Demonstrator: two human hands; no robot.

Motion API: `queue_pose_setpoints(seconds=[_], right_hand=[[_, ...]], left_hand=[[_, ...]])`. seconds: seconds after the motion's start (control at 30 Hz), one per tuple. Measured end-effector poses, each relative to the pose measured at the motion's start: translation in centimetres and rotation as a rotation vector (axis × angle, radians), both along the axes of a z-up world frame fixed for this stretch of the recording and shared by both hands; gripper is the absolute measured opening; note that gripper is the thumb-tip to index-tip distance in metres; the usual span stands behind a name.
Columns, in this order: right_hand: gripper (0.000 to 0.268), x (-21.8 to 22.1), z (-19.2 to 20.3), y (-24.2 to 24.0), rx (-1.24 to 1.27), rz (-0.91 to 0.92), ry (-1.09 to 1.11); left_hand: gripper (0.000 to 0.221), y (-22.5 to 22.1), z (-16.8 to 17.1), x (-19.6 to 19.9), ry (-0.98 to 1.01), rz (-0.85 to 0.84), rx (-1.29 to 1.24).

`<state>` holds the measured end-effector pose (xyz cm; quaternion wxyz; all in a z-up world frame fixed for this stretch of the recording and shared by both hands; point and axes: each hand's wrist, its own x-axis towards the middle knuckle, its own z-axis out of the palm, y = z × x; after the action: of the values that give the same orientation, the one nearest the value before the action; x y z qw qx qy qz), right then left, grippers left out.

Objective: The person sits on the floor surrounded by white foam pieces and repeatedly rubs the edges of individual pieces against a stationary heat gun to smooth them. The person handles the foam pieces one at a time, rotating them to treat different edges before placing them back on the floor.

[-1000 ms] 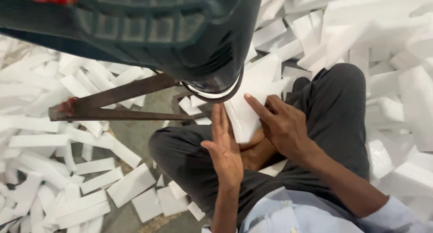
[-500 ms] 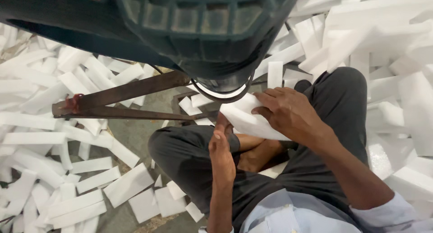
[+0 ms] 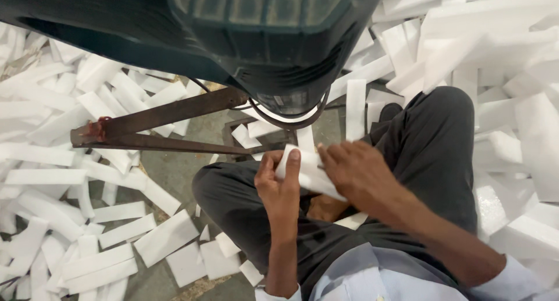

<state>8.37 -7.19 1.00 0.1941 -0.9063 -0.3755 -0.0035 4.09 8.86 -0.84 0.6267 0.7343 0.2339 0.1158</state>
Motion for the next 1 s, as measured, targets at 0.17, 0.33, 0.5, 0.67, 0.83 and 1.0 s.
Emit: queue_pose_setpoints(seconds=[0.17,0.33,0.5,0.67,0.83,1.0], right_hand=[[0.05,-2.9,-1.0,-0.4,-0.048,-0.006,-0.115],[0.037,-4.0,-1.7,-1.2,0.009,-0.036,-0.049],[0.027,-3.8,-2.5,-3.4,0.29,-0.224,0.165],[0.025,-3.2,-3.0,-5.8,0.402,-0.397,0.615],[0.039,-1.5,-1.8,-4.4,0.423,-0.365,0.486],[0.052,3.3,0.6,-1.1,0.44,-0.299,0.344]], left_hand=[[0.023,-1.1,-1.8,-1.1,-0.037,-0.018,0.122],[0.023,-1.9,-2.6,-1.5,-0.022,-0.061,0.124],[0.026,-1.7,-2.0,-2.7,-0.008,-0.151,-0.273],[0.048,-1.8,-2.9,-4.2,0.0,-0.343,-0.406],[0.059,-2.6,-5.2,-4.2,0.055,-0.21,-0.611],[0.058,-1.4,-5.2,-0.7,-0.128,-0.127,-1.016]])
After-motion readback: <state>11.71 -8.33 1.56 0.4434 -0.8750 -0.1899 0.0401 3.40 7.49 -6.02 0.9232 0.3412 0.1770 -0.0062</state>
